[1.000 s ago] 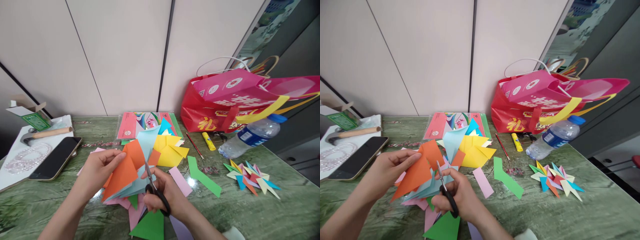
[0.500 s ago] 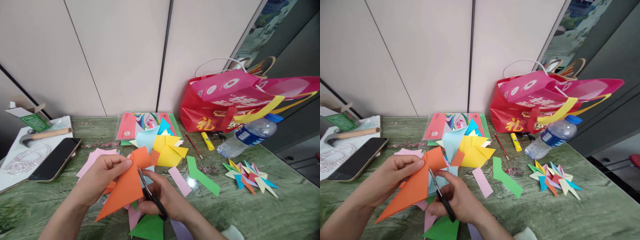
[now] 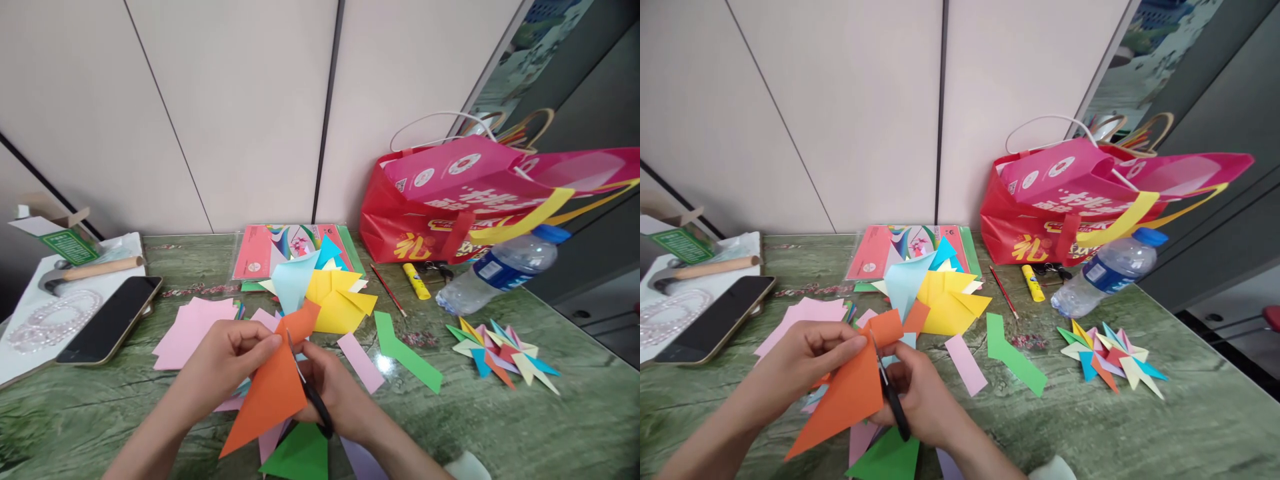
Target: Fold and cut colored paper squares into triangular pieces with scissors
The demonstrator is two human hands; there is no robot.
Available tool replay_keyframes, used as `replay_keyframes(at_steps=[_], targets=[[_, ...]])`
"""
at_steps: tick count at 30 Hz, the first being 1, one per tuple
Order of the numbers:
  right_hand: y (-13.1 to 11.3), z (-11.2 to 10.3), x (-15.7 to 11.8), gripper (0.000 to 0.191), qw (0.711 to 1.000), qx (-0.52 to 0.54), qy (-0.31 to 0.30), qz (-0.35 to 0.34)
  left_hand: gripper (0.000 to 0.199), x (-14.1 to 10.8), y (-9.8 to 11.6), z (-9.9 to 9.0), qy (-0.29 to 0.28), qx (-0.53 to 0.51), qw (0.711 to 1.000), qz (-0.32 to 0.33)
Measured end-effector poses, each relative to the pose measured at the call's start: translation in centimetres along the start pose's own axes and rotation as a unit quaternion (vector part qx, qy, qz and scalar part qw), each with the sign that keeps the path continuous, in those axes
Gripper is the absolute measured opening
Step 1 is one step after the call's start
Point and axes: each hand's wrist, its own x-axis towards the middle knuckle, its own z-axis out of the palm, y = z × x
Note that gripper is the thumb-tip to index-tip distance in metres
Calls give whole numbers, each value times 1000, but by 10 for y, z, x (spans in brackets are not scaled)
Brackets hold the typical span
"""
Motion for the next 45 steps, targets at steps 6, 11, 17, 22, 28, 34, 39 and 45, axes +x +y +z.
replay_keyframes(at_steps=[6,11,17,22,28,34,39,45], targets=[[7,-2,2,51,1000,8,7,-27,35,1,0,4,4,7,1000,4],[6,-2,1,46,1000,16,4,-21,35,2,-1,5,9,4,1000,7],[5,-1,1,41,1000,18,11,-15,33,3,-1,6,16,-1,1000,8],[4,-1,1,42,1000,20,17,1,33,3,1,6,20,5,1000,9],[5,-1,2,43,999,-4,45,24,33,2,2,7,17,-5,1000,8],[7,-2,3,39,996,-18,69,44,33,1,1,6,11,-13,1000,7],[7,-1,3,35,996,-20,82,29,38,2,3,8,7,-1,1000,24],[6,0,3,35,996,-26,78,42,35,3,0,11,66,67,994,63]])
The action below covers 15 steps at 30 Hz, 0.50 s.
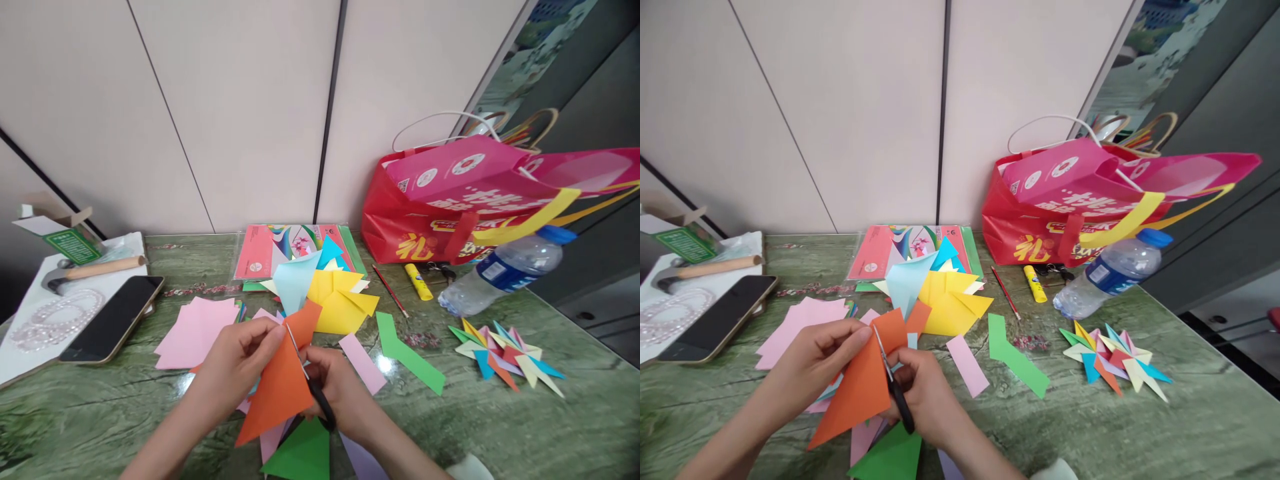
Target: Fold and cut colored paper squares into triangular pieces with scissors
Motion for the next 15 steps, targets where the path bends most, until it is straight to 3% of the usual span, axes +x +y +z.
replay_keyframes(at_steps=[8,15], targets=[[0,2,2,28,994,53,-25,-89,33,1,-4,7,-39,8,999,9],[-1,3,2,29,997,47,-20,-64,33,1,-2,7,-40,16,999,16]])
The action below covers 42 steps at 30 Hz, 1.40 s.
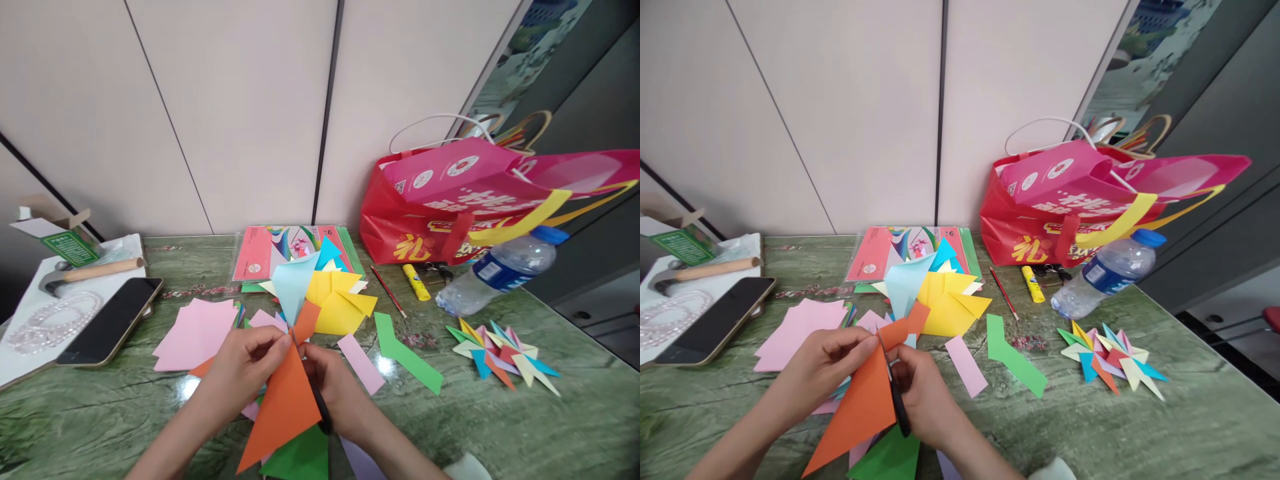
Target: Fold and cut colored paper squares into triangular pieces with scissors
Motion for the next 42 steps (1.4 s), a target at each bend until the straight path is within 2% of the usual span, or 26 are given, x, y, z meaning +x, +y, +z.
replay_keyframes(at_steps=[9,12,14,17,19,22,23,24,25,27,31,34,37,42], targets=[[1,0,1,35,998,-38,32,33,33,0,0,0,9,-9,1000,1],[0,1,1,35,998,-41,51,4,33,0,2,-2,16,-7,1000,0],[-3,1,0,34,991,-55,111,-43,35,1,-1,-8,30,3,1000,-6],[-8,-4,0,27,957,-84,249,-125,36,5,-14,-23,87,56,994,-23],[-10,-9,0,22,933,-124,297,-161,32,9,-25,-33,126,130,982,-50],[-8,-16,3,15,910,-264,279,-158,22,13,-38,-37,209,248,941,-92],[-6,-18,5,16,900,-317,263,-142,23,14,-40,-35,237,271,930,-66],[-4,-20,6,17,888,-360,258,-123,23,14,-41,-30,240,281,929,-29],[-2,-22,8,20,877,-389,261,-105,22,15,-40,-24,224,275,935,5],[4,-25,12,23,865,-403,286,-88,19,15,-40,-10,112,243,963,26],[12,-30,21,26,883,-342,305,-100,4,14,-45,14,14,226,973,36],[18,-32,28,34,882,-319,328,-110,12,13,-52,20,-20,222,974,35],[23,-34,34,33,884,-294,341,-122,16,13,-54,20,-39,223,974,31],[19,-36,37,30,906,-251,312,-137,20,13,-50,18,-52,221,974,22]])
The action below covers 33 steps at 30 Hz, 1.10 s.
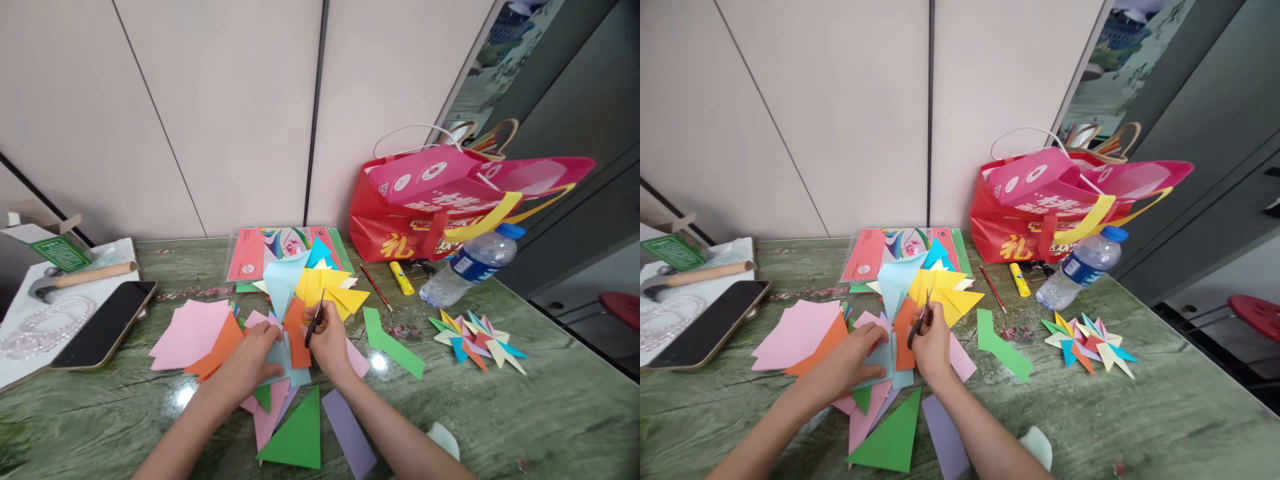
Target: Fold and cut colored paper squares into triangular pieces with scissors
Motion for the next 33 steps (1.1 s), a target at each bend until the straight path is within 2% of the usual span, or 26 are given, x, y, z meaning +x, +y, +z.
replay_keyframes(at_steps=[3,6,7,8,9,11,13,18,21,27,33], targets=[[-12,-15,5,29,999,18,-48,4,18,2,-1,0,0,-4,1000,1],[-26,-42,10,30,991,6,-135,17,13,3,-5,3,8,-11,1000,7],[-30,-51,11,28,980,-44,-194,21,13,4,-7,4,13,-14,1000,8],[-32,-59,12,24,970,-119,-212,15,14,4,-9,5,17,-17,1000,9],[-34,-65,13,18,961,-202,-188,0,18,5,-11,7,23,-21,999,12],[-34,-68,13,16,958,-251,-141,2,27,6,-15,11,35,-30,999,24],[-30,-62,13,20,956,-270,-111,6,36,6,-19,16,48,-35,997,40],[-17,-29,11,26,953,-288,-96,0,44,5,-26,27,72,-8,995,68],[-14,-17,10,24,949,-305,-77,5,44,5,-27,31,88,8,992,90],[-9,-10,4,24,939,-336,-76,5,43,7,-24,32,92,54,989,99],[-10,-8,2,20,930,-360,-75,-12,42,9,-16,27,67,77,990,96]])
